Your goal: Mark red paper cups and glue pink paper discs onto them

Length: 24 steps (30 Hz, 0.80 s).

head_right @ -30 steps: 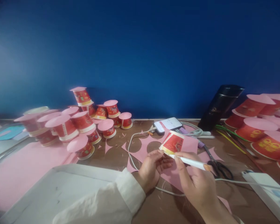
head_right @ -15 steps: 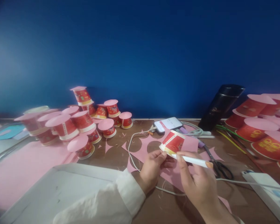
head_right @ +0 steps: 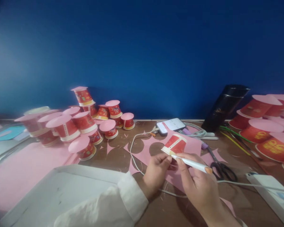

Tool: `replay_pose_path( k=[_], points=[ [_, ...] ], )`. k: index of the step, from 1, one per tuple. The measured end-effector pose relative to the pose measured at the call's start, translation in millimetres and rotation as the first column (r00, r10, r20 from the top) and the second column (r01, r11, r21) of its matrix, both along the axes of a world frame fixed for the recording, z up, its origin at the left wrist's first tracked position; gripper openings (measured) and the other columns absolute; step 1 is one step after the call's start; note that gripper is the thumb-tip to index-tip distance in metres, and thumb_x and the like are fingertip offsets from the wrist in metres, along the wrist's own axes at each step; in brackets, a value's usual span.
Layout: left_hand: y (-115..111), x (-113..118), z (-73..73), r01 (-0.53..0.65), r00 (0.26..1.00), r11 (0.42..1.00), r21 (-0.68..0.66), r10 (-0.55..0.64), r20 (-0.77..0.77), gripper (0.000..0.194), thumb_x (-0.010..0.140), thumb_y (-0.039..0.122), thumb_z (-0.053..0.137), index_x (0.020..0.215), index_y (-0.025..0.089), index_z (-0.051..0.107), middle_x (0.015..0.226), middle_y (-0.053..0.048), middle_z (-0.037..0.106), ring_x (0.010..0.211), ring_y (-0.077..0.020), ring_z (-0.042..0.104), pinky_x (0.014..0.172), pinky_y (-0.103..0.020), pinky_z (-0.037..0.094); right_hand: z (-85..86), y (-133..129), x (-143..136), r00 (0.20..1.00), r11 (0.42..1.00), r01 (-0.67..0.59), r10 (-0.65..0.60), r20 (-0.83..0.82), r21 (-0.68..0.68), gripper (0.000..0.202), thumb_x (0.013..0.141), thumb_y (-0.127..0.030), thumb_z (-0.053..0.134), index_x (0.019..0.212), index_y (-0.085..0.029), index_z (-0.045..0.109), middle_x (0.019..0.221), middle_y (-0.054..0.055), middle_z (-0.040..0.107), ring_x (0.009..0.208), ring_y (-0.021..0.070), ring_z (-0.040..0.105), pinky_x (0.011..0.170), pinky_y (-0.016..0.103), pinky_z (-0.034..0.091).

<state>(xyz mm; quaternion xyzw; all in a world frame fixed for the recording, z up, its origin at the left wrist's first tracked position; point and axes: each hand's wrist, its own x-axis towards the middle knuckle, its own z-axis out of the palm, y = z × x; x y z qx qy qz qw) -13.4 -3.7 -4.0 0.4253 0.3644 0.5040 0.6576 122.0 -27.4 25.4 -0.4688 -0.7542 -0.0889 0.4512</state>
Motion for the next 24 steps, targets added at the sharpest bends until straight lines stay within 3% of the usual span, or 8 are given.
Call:
replay_pose_path(
  k=[6,10,14,19,24],
  points=[
    [-1.5,0.7,-2.4,0.007,0.998,1.000,0.031,-0.005,-0.064,0.031,0.085,0.040,0.061,0.080,0.010,0.068,0.076,-0.007,0.066,0.067,-0.0143,0.059,0.069,-0.030,0.050,-1.3,0.4,3.0,0.998,0.998,0.058,-0.058,0.002,0.015,0.018,0.094,-0.029,0.054,0.102,-0.020,0.067,0.093,0.007,0.074,0.083,0.0180,0.071,0.077,0.027,0.054],
    [-3.4,1.5,-5.2,-0.017,0.991,0.997,0.074,0.026,-0.131,0.026,0.087,0.034,0.057,0.080,0.012,0.068,0.077,-0.007,0.066,0.068,-0.0146,0.060,0.072,-0.030,0.050,3.1,0.8,1.7,0.999,0.999,0.040,-0.040,0.024,0.011,0.016,0.095,-0.029,0.054,0.098,-0.020,0.067,0.087,0.005,0.074,0.077,0.0162,0.071,0.071,0.025,0.054],
    [-4.4,1.4,-4.6,-0.025,0.987,0.998,0.057,0.034,-0.158,0.025,0.087,0.033,0.057,0.078,0.013,0.068,0.075,-0.006,0.066,0.068,-0.0153,0.060,0.070,-0.029,0.049,4.9,0.1,2.2,0.998,0.999,0.048,-0.048,0.036,-0.011,0.018,0.095,-0.033,0.054,0.093,-0.021,0.067,0.079,0.003,0.074,0.068,0.0155,0.070,0.066,0.024,0.053],
    [-4.1,2.3,-5.5,-0.002,0.989,0.998,0.062,0.011,-0.150,0.027,0.086,0.036,0.058,0.077,0.014,0.069,0.077,-0.007,0.068,0.070,-0.0168,0.061,0.072,-0.030,0.049,3.7,-2.8,2.2,0.981,0.981,0.195,-0.195,0.026,0.009,0.027,0.094,-0.042,0.054,0.089,-0.021,0.070,0.078,0.005,0.076,0.072,0.0201,0.073,0.063,0.027,0.054],
    [-4.2,2.9,-4.5,0.011,0.989,0.999,0.048,-0.004,-0.147,0.026,0.084,0.036,0.059,0.075,0.014,0.070,0.076,-0.006,0.067,0.067,-0.0156,0.060,0.068,-0.029,0.049,5.6,-3.0,0.9,0.986,0.983,0.162,-0.165,-0.038,-0.086,0.032,0.091,-0.049,0.057,0.080,-0.021,0.069,0.067,0.001,0.072,0.057,0.0155,0.069,0.051,0.024,0.050]
  ],
)
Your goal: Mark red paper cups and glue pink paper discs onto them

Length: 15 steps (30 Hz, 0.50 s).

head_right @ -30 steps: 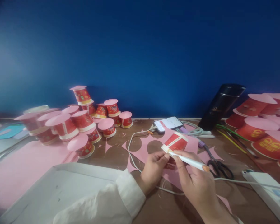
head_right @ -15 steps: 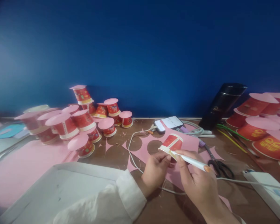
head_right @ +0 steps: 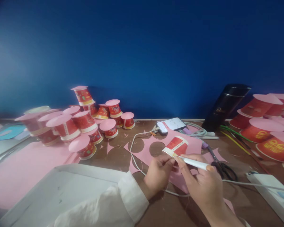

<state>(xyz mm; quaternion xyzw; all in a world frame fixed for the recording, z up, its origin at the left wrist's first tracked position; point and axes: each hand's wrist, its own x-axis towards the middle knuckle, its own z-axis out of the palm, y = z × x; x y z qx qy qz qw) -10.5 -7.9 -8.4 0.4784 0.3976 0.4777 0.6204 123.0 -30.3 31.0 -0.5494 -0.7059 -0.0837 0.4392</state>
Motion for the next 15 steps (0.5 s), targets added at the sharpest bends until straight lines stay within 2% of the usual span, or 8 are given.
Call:
replay_pose_path(
  k=[6,11,15],
  points=[
    [-0.4,-0.4,4.6,-0.012,0.998,1.000,-0.022,0.014,0.056,0.025,0.084,0.035,0.060,0.078,0.012,0.069,0.075,-0.006,0.066,0.067,-0.0144,0.059,0.069,-0.029,0.049,-2.4,1.6,-0.2,0.996,1.000,-0.003,0.000,-0.093,-0.031,0.033,0.089,-0.050,0.059,0.072,-0.022,0.062,0.057,-0.002,0.065,0.046,0.0108,0.060,0.046,0.021,0.046],
    [-1.0,0.2,4.9,0.003,0.998,1.000,-0.018,-0.002,0.063,0.026,0.084,0.036,0.062,0.072,0.013,0.068,0.073,-0.005,0.064,0.066,-0.0143,0.058,0.070,-0.029,0.049,-1.6,0.2,-4.1,0.987,0.999,-0.029,0.022,-0.162,-0.041,0.028,0.090,-0.047,0.060,0.082,-0.021,0.066,0.060,-0.001,0.067,0.049,0.0121,0.063,0.048,0.021,0.048],
    [-0.9,0.1,5.3,0.011,0.998,0.999,-0.038,-0.009,0.065,0.030,0.083,0.041,0.064,0.072,0.014,0.068,0.073,-0.005,0.064,0.066,-0.0149,0.059,0.071,-0.030,0.050,2.5,-1.6,-6.1,0.988,0.998,-0.047,0.040,-0.151,-0.041,0.031,0.091,-0.047,0.058,0.074,-0.022,0.065,0.056,-0.001,0.065,0.046,0.0126,0.061,0.046,0.023,0.047]
  ],
)
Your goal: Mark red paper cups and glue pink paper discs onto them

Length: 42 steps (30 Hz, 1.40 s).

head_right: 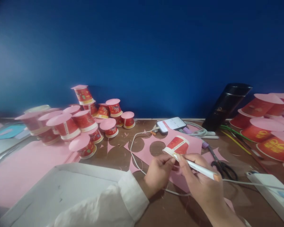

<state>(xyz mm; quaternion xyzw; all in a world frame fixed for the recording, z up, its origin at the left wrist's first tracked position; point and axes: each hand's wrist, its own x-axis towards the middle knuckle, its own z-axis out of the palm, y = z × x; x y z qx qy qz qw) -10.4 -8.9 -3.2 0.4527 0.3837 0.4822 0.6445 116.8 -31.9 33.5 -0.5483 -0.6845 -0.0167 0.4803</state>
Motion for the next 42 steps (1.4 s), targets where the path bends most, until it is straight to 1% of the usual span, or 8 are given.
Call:
replay_pose_path(
  k=[4,10,18,25,29,34,38,42],
  points=[
    [2,-1,0.0,-0.023,1.000,1.000,0.015,0.023,-0.013,0.034,0.082,0.046,0.064,0.073,0.013,0.067,0.075,-0.007,0.065,0.070,-0.0167,0.060,0.072,-0.032,0.050,0.7,0,2,0.995,0.996,0.077,-0.080,0.061,0.038,0.035,0.091,-0.048,0.057,0.068,-0.022,0.063,0.051,-0.003,0.061,0.042,0.0109,0.058,0.043,0.022,0.043],
    [1,-1,-1.6,0.028,0.999,1.000,0.008,-0.029,0.029,0.036,0.080,0.049,0.065,0.076,0.014,0.068,0.074,-0.005,0.064,0.067,-0.0154,0.059,0.070,-0.031,0.049,0.5,-1,0,0.999,0.999,0.016,-0.018,0.042,0.041,0.029,0.091,-0.044,0.059,0.073,-0.022,0.064,0.055,-0.002,0.064,0.046,0.0108,0.060,0.046,0.021,0.044],
    [2,-1,-3.4,-0.001,1.000,1.000,0.017,0.001,0.011,0.038,0.082,0.049,0.065,0.076,0.012,0.070,0.076,-0.008,0.067,0.071,-0.0172,0.062,0.074,-0.033,0.050,-2.7,0,1,0.995,0.995,0.075,-0.078,0.064,0.059,0.033,0.091,-0.046,0.058,0.070,-0.021,0.063,0.053,-0.002,0.062,0.044,0.0108,0.058,0.045,0.023,0.043],
    [3,0,-3.6,0.026,0.985,0.997,-0.077,-0.012,0.174,0.052,0.073,0.060,0.073,0.083,0.009,0.073,0.080,-0.012,0.070,0.074,-0.0201,0.066,0.082,-0.038,0.054,-9.1,3,7,0.999,0.996,0.042,-0.041,-0.005,0.076,0.022,0.090,-0.041,0.060,0.083,-0.021,0.065,0.064,0.001,0.065,0.055,0.0140,0.061,0.053,0.026,0.047],
    [5,0,-4.8,0.028,0.967,0.990,-0.136,0.008,0.254,0.057,0.068,0.062,0.077,0.084,0.007,0.073,0.080,-0.013,0.071,0.078,-0.0229,0.068,0.085,-0.041,0.054,-7.9,3,9,0.995,0.991,0.094,-0.091,-0.032,0.097,0.021,0.091,-0.041,0.058,0.088,-0.021,0.064,0.073,0.003,0.067,0.064,0.0165,0.064,0.061,0.028,0.051],
    [3,0,-2.8,0.044,0.979,0.995,-0.088,-0.026,0.204,0.057,0.069,0.063,0.076,0.084,0.008,0.073,0.080,-0.011,0.069,0.074,-0.0184,0.064,0.082,-0.038,0.053,-8.5,5,6,1.000,0.997,0.027,-0.026,-0.012,0.067,0.024,0.090,-0.043,0.059,0.084,-0.020,0.066,0.071,0.003,0.069,0.060,0.0152,0.064,0.060,0.027,0.052],
    [2,0,-1.8,0.016,0.994,1.000,-0.023,-0.014,0.105,0.048,0.076,0.059,0.070,0.080,0.011,0.073,0.080,-0.009,0.068,0.072,-0.0172,0.062,0.079,-0.036,0.052,-7.2,5,3,0.998,0.997,0.066,-0.066,0.009,0.051,0.027,0.090,-0.045,0.059,0.083,-0.020,0.067,0.069,0.003,0.070,0.056,0.0147,0.064,0.052,0.026,0.048],
    [2,0,-2.1,-0.001,0.999,1.000,0.000,0.001,0.050,0.040,0.080,0.051,0.068,0.080,0.011,0.072,0.079,-0.009,0.068,0.071,-0.0166,0.061,0.076,-0.034,0.052,-6.6,3,5,0.997,0.997,0.069,-0.070,0.024,0.028,0.030,0.090,-0.048,0.057,0.081,-0.021,0.067,0.069,0.003,0.070,0.057,0.0148,0.065,0.053,0.025,0.049]
  ],
)
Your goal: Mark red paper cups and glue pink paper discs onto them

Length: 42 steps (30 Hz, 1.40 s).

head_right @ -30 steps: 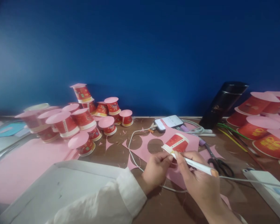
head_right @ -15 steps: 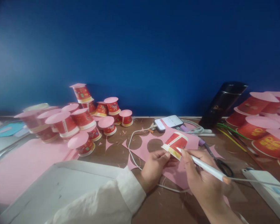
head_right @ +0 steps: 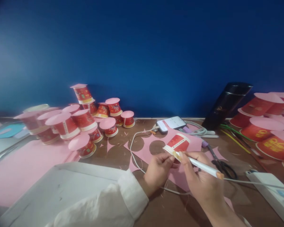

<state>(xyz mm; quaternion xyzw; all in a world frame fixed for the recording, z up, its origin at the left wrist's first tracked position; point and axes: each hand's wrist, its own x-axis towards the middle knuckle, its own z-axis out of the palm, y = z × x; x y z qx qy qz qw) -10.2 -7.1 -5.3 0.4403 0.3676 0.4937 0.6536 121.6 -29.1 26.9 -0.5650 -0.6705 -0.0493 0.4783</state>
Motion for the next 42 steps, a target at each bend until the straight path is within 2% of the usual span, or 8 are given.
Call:
replay_pose_path(
  k=[10,15,19,25,31,34,39,42],
  points=[
    [0.5,0.8,-5.8,-0.002,0.999,0.999,0.036,0.004,-0.049,0.028,0.083,0.038,0.062,0.080,0.012,0.072,0.079,-0.007,0.068,0.072,-0.0162,0.060,0.075,-0.032,0.049,-1.0,0.6,1.5,1.000,1.000,-0.005,0.005,0.014,0.002,0.028,0.091,-0.045,0.059,0.080,-0.020,0.067,0.067,0.001,0.069,0.056,0.0125,0.064,0.052,0.022,0.048],
    [0.3,0.6,-6.2,-0.019,0.997,0.999,0.038,0.022,-0.075,0.029,0.083,0.041,0.063,0.079,0.013,0.072,0.076,-0.006,0.067,0.071,-0.0160,0.058,0.072,-0.031,0.047,-1.1,0.9,-1.7,1.000,0.999,-0.018,0.017,0.025,0.044,0.027,0.091,-0.044,0.058,0.080,-0.020,0.066,0.067,0.002,0.069,0.057,0.0132,0.064,0.053,0.023,0.048],
    [0.2,0.0,-4.6,0.002,1.000,1.000,0.000,-0.002,0.007,0.039,0.079,0.050,0.067,0.080,0.011,0.073,0.077,-0.008,0.068,0.069,-0.0151,0.057,0.073,-0.031,0.047,-3.1,0.8,0.2,0.998,0.998,-0.055,0.055,-0.004,0.041,0.024,0.092,-0.042,0.057,0.083,-0.021,0.065,0.070,0.002,0.068,0.061,0.0148,0.065,0.056,0.024,0.050],
    [5.9,0.0,-6.0,0.010,0.986,0.984,-0.178,0.019,0.163,0.053,0.070,0.057,0.074,0.088,0.008,0.074,0.078,-0.012,0.070,0.064,-0.0147,0.060,0.068,-0.030,0.046,-1.2,-1.0,6.2,0.996,0.995,0.055,-0.049,-0.073,0.085,0.025,0.092,-0.043,0.056,0.095,-0.020,0.063,0.079,0.004,0.066,0.067,0.0154,0.062,0.064,0.028,0.052],
    [7.3,2.8,-7.7,0.020,0.961,0.985,-0.172,0.028,0.276,0.054,0.066,0.057,0.080,0.086,0.007,0.075,0.081,-0.013,0.071,0.073,-0.0182,0.064,0.076,-0.033,0.050,-6.1,1.6,3.8,1.000,0.999,-0.003,0.004,-0.026,0.044,0.023,0.091,-0.043,0.057,0.093,-0.021,0.064,0.079,0.004,0.067,0.070,0.0170,0.065,0.067,0.029,0.053],
    [6.4,2.2,-5.4,0.028,0.959,0.988,-0.155,0.018,0.283,0.056,0.065,0.057,0.081,0.088,0.007,0.076,0.083,-0.013,0.071,0.074,-0.0173,0.063,0.077,-0.033,0.050,-9.2,2.8,2.8,0.999,0.999,-0.041,0.041,-0.006,0.033,0.019,0.091,-0.039,0.058,0.092,-0.021,0.064,0.078,0.003,0.069,0.067,0.0158,0.066,0.064,0.026,0.052],
    [5.8,1.3,-4.1,0.025,0.962,0.989,-0.143,0.015,0.272,0.057,0.065,0.059,0.081,0.089,0.007,0.077,0.080,-0.011,0.070,0.073,-0.0159,0.061,0.078,-0.032,0.050,-9.1,2.6,2.9,0.999,0.999,0.000,-0.003,0.054,0.053,0.022,0.092,-0.041,0.056,0.089,-0.021,0.065,0.076,0.003,0.069,0.065,0.0154,0.066,0.063,0.026,0.052],
    [5.6,1.1,-4.6,0.029,0.962,0.990,-0.138,0.009,0.274,0.057,0.065,0.059,0.081,0.089,0.008,0.077,0.082,-0.012,0.070,0.073,-0.0161,0.061,0.077,-0.032,0.050,-8.6,2.6,2.0,0.997,0.999,-0.024,0.021,0.075,0.037,0.021,0.093,-0.040,0.057,0.087,-0.021,0.065,0.076,0.002,0.070,0.066,0.0150,0.067,0.062,0.025,0.052]
  ],
)
